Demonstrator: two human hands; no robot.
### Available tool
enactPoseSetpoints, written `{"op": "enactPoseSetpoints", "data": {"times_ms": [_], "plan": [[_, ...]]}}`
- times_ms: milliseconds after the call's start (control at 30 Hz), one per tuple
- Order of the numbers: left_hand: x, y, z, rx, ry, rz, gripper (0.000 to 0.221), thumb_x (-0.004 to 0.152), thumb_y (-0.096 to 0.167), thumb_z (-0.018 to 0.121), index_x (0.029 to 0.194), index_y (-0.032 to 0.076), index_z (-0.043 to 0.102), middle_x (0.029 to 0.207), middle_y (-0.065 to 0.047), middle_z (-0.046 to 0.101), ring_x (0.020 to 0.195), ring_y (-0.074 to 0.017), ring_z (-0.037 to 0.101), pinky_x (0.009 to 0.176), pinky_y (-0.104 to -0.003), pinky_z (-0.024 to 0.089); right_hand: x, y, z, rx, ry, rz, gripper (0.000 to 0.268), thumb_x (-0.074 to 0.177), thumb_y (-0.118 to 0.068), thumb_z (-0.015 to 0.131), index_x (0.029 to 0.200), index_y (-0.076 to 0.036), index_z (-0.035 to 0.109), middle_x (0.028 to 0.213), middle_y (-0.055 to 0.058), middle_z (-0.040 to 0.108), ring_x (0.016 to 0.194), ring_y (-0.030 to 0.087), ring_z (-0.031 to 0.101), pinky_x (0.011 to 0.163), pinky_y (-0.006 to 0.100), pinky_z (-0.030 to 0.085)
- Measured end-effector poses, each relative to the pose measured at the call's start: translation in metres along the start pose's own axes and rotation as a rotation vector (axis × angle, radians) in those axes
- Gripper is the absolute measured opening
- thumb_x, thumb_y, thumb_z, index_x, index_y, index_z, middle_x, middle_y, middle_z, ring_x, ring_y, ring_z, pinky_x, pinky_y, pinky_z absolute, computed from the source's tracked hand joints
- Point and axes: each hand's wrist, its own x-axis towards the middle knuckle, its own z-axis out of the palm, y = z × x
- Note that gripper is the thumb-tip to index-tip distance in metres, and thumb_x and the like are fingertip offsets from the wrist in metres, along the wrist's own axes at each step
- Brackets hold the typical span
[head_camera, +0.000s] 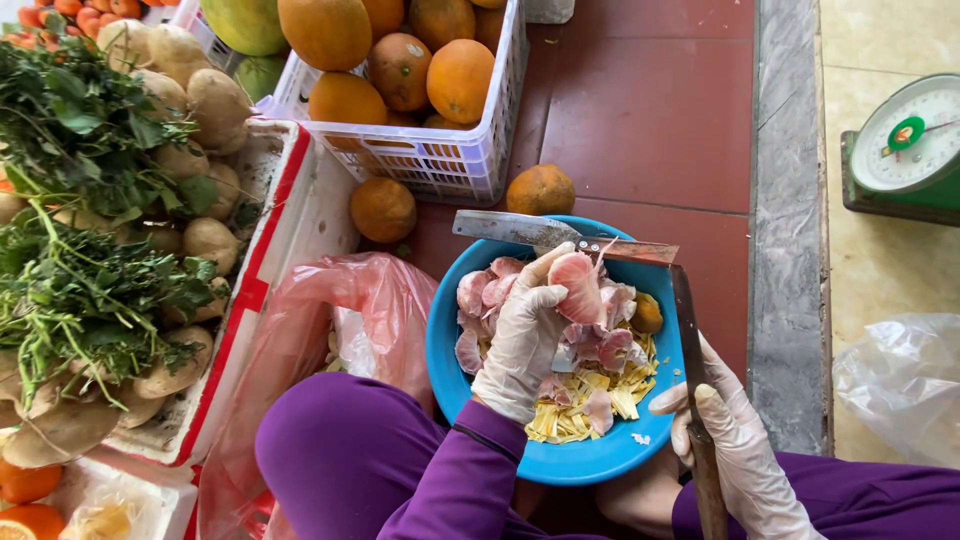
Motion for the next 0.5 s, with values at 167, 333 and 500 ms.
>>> {"op": "enactPoseSetpoints", "data": {"times_ms": [167, 333, 500], "plan": [[-0.026, 0.017, 0.025, -0.008, -0.1, 0.062, 0.059, 0.083, -0.003, 0.059, 0.141, -0.002, 0.055, 0.138, -0.017, 0.058, 0.124, -0.0282, 0.057, 0.113, -0.039, 0.044, -0.01, -0.023, 0.015, 0.001, -0.142, -0.169, 0.079, 0.097, -0.044, 0.066, 0.162, -0.012, 0.033, 0.09, 0.013, 0.078, 0.041, 0.009, 0.056, 0.031, 0.019, 0.04], [-0.043, 0.031, 0.037, -0.029, -0.173, 0.085, 0.058, 0.084, 0.0, 0.059, 0.142, -0.003, 0.054, 0.137, -0.017, 0.058, 0.124, -0.0282, 0.056, 0.113, -0.039, 0.044, -0.024, -0.027, 0.025, 0.013, -0.091, -0.167, 0.072, 0.097, -0.039, 0.066, 0.158, -0.013, 0.04, 0.082, 0.01, 0.076, 0.048, 0.009, 0.057, 0.041, 0.02, 0.045], [-0.045, 0.033, 0.036, -0.058, -0.143, 0.021, 0.068, 0.083, 0.0, 0.054, 0.151, -0.001, 0.048, 0.144, -0.02, 0.054, 0.129, -0.0293, 0.054, 0.117, -0.039, 0.04, -0.032, -0.041, 0.044, 0.006, -0.145, -0.178, 0.074, 0.095, -0.032, 0.067, 0.161, -0.014, 0.036, 0.075, 0.007, 0.073, 0.048, 0.009, 0.054, 0.038, 0.022, 0.045]]}}
